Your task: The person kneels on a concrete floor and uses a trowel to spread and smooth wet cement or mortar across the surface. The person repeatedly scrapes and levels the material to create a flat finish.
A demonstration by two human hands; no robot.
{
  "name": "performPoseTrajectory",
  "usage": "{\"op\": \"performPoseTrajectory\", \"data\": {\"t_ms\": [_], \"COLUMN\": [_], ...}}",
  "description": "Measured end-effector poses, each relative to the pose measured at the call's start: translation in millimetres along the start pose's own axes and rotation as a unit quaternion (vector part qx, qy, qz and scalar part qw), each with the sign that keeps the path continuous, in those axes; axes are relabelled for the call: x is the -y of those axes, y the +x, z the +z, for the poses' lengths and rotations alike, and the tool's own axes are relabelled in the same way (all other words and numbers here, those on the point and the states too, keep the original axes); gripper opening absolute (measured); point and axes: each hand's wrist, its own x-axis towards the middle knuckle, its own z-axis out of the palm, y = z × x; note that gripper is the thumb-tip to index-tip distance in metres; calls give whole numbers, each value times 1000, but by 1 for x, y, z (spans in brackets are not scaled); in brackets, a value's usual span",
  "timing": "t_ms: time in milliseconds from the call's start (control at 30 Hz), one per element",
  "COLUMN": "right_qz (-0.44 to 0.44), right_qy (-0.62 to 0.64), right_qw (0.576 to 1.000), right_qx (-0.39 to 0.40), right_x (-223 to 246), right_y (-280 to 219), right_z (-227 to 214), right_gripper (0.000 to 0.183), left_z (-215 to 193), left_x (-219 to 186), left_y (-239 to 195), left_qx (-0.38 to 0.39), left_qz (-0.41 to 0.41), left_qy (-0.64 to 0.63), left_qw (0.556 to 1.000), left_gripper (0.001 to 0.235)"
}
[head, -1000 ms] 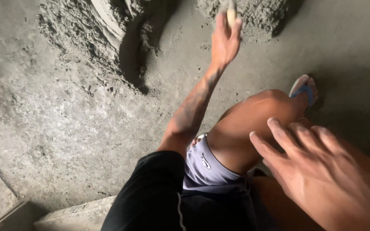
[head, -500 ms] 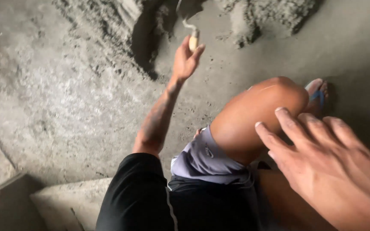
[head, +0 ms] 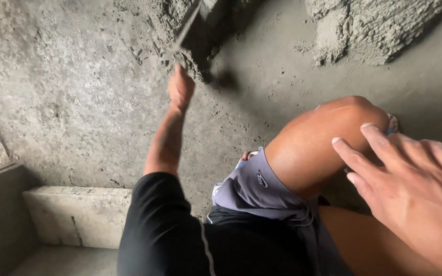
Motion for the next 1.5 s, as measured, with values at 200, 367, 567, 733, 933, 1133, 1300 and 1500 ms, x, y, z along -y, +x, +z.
{"op": "performPoseTrajectory", "data": {"t_ms": [200, 367, 567, 733, 933, 1133, 1300, 1500], "right_qz": [1, -6, -28, -18, -38, -58, -14, -58], "right_qy": [21, 8, -5, -5, 18, -14, -31, 191], "right_qw": [1000, 1000, 1000, 1000, 999, 998, 992, 971], "right_qx": [24, 16, 9, 12, 13, -35, -120, -129], "right_x": [4, 2, -2, 8, 27, 12, -8, -24], "right_y": [1, 12, 7, 29, 34, 49, 44, 2], "right_z": [8, 8, 47, -1, -26, -45, -36, 3], "right_gripper": [60, 56, 65, 63, 60, 64, 50, 47], "left_z": [22, -37, -39, -6, 8, -60, -73, -12], "left_x": [-16, -6, 29, 33, 29, 4, 20, 21], "left_y": [-100, -103, 29, -12, -99, -80, 43, 61], "left_qx": [218, 213, -96, 175, 270, 244, 45, 307], "left_qz": [-250, -49, 43, -184, -120, 17, 79, 49], "left_qy": [-59, 7, 20, -27, -29, 42, 92, 10], "left_qw": [942, 976, 994, 967, 955, 969, 992, 951], "left_gripper": [36, 46, 25, 47, 23, 43, 26, 30]}}
